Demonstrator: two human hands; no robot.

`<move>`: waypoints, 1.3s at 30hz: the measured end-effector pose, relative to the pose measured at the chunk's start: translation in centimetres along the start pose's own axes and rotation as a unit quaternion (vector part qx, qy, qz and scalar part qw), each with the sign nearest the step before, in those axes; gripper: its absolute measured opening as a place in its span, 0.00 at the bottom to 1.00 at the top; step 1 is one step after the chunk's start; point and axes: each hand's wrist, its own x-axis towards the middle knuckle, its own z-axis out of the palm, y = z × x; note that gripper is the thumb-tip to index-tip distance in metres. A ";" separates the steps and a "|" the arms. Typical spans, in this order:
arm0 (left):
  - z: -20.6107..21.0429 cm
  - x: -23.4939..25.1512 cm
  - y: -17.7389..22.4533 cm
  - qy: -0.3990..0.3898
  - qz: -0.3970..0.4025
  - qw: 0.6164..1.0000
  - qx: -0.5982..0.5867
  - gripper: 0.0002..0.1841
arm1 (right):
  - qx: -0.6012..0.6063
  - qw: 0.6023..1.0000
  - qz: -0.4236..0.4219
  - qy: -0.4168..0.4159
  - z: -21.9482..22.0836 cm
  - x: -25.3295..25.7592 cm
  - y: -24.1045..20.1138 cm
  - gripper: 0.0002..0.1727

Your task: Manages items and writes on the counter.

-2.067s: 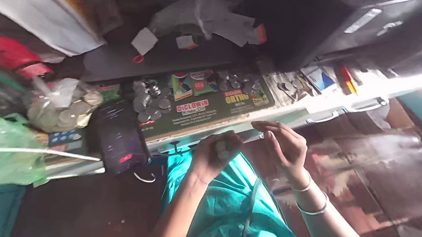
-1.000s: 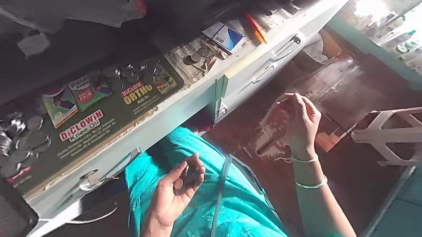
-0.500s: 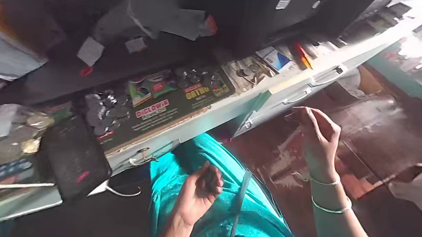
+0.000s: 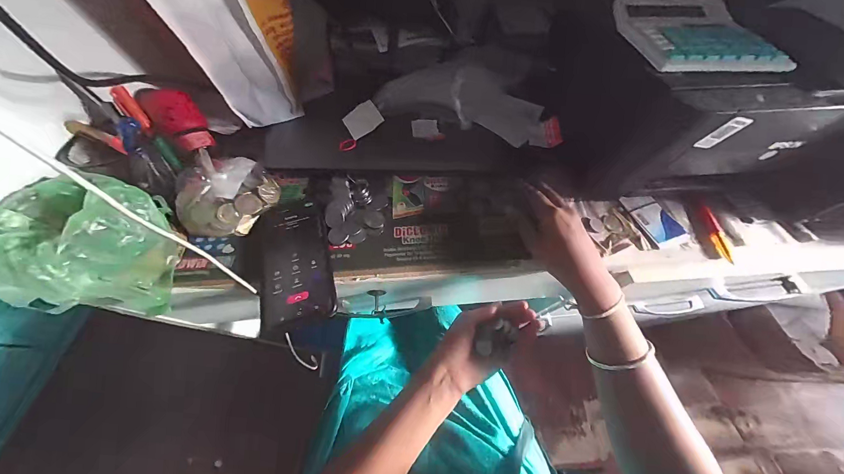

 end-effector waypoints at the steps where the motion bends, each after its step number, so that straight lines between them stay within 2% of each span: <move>1: 0.5 0.5 0.4 -0.007 0.000 1.000 -0.010 0.25 | -0.015 1.000 0.000 -0.016 0.5 0.2 -0.1 0.27; 5: 2.3 1.0 1.9 0.014 -0.014 0.999 -0.041 0.23 | -0.042 0.999 -0.001 -0.007 1.8 -1.1 -0.3 0.24; 9: 3.1 0.5 2.8 0.044 -0.020 0.998 -0.042 0.19 | -0.013 0.999 -0.023 0.031 2.0 -3.2 -1.2 0.21; 16: 3.9 0.5 3.5 0.019 -0.039 0.999 -0.017 0.13 | 0.035 0.992 -0.090 0.085 2.5 -6.4 -2.1 0.19; 21: 4.2 0.0 3.7 0.023 -0.029 0.999 -0.001 0.16 | 0.068 0.981 -0.151 0.100 3.4 -9.8 -2.0 0.18; 25: 3.1 0.1 3.5 -0.048 -0.015 0.999 0.003 0.19 | 0.061 0.975 -0.190 0.095 3.6 -12.1 -1.7 0.17; 27: 2.7 0.1 3.4 -0.049 -0.003 0.998 0.025 0.19 | 0.057 0.973 -0.206 0.088 3.3 -12.4 -1.6 0.17; 30: 3.8 -0.6 3.4 0.034 -0.003 0.999 0.042 0.17 | 0.094 0.971 -0.200 0.088 1.9 -11.3 -1.8 0.17; 32: 5.0 -0.7 3.5 0.087 -0.025 0.996 0.018 0.17 | 0.112 0.972 -0.168 0.119 0.4 -9.0 -1.9 0.17; 35: 4.0 -0.2 3.6 0.049 -0.047 0.997 -0.019 0.20 | 0.067 0.980 -0.113 0.151 -0.9 -3.1 -0.7 0.17; 37: 2.9 -0.1 3.6 0.016 -0.040 0.999 -0.024 0.20 | 0.040 0.992 -0.069 0.099 -1.0 0.7 0.3 0.16; 39: 2.5 -0.4 3.6 0.021 -0.028 0.999 -0.011 0.20 | 0.019 1.000 -0.006 -0.008 -0.8 3.4 0.4 0.19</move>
